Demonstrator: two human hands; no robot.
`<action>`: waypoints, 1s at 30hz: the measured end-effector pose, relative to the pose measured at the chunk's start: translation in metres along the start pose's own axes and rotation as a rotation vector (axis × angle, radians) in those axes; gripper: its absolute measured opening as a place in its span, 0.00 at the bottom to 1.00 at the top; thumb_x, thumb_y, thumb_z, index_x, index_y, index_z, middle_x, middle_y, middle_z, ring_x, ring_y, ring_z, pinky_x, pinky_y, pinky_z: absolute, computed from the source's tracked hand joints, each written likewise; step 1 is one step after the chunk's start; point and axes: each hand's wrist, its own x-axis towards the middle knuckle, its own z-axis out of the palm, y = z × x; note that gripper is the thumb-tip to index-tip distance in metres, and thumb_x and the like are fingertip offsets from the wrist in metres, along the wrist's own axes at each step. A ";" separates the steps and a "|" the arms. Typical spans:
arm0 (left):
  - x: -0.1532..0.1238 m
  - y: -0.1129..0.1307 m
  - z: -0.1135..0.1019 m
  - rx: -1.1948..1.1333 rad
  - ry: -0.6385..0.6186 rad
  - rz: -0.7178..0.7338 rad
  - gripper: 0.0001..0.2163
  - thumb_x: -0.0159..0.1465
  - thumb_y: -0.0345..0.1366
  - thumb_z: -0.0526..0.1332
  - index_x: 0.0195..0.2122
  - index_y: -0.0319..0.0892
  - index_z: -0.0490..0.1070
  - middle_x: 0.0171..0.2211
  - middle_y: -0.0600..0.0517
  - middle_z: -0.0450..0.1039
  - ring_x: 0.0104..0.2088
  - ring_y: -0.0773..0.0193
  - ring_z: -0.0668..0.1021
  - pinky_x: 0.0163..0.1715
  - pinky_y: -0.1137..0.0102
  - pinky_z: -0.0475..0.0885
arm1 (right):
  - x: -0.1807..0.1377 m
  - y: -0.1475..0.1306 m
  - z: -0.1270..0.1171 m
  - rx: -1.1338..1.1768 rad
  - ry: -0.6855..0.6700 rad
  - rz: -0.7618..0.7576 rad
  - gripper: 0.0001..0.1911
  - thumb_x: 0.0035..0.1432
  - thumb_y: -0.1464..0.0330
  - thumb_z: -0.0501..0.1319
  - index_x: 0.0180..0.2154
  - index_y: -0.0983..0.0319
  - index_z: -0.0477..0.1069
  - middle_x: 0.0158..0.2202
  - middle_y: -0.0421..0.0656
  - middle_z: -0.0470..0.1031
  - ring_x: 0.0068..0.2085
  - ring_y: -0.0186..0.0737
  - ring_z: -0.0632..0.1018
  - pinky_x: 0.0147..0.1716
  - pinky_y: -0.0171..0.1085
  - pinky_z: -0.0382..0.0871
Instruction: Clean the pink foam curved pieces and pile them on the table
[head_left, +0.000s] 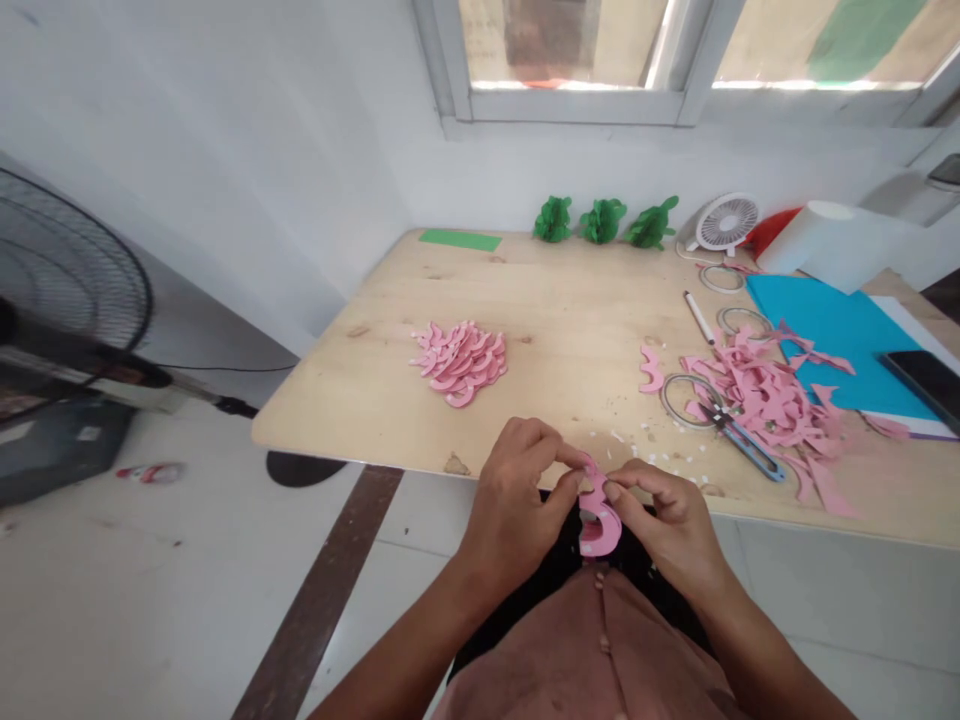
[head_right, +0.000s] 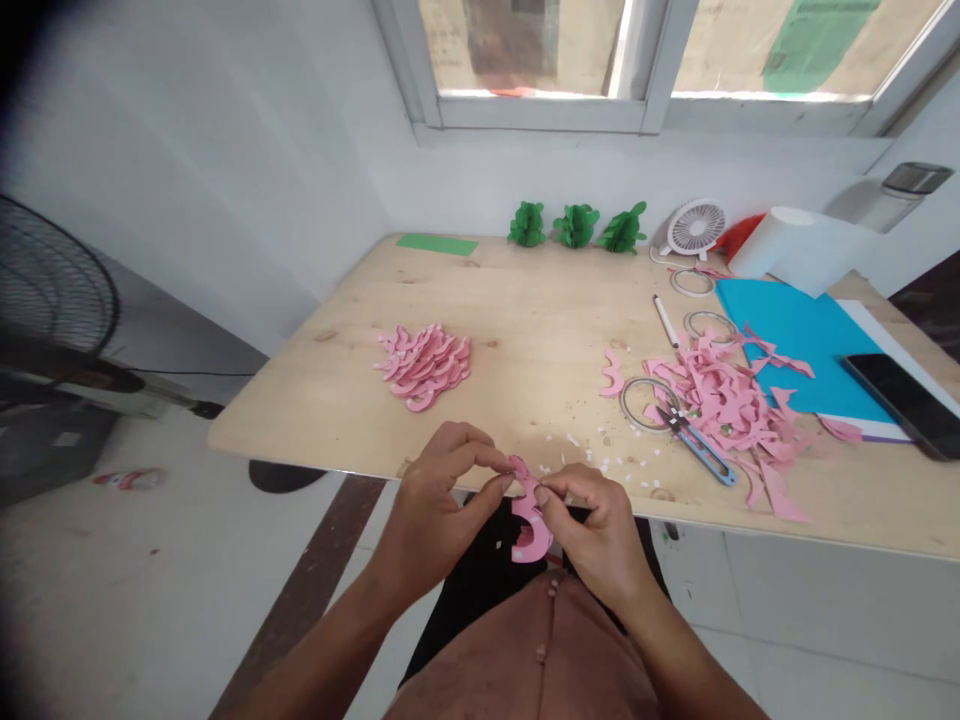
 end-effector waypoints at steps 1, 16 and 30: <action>-0.002 -0.002 0.003 0.020 0.046 0.042 0.05 0.56 0.25 0.61 0.28 0.41 0.73 0.27 0.53 0.69 0.34 0.63 0.73 0.35 0.67 0.68 | 0.000 -0.001 0.001 -0.003 0.005 -0.008 0.11 0.57 0.66 0.58 0.27 0.61 0.75 0.26 0.42 0.74 0.28 0.38 0.73 0.30 0.35 0.65; -0.020 -0.029 0.026 0.271 0.333 0.570 0.07 0.56 0.24 0.62 0.34 0.40 0.71 0.32 0.46 0.77 0.38 0.58 0.74 0.40 0.59 0.68 | 0.001 -0.008 0.005 -0.027 0.030 -0.008 0.11 0.57 0.66 0.57 0.25 0.61 0.73 0.24 0.42 0.73 0.28 0.38 0.73 0.30 0.35 0.65; -0.006 -0.025 0.019 0.091 0.188 0.382 0.06 0.59 0.25 0.58 0.35 0.41 0.71 0.28 0.50 0.76 0.32 0.62 0.74 0.36 0.64 0.71 | 0.003 -0.011 0.006 -0.064 0.026 -0.068 0.11 0.57 0.69 0.57 0.24 0.61 0.72 0.23 0.40 0.72 0.27 0.37 0.72 0.29 0.34 0.64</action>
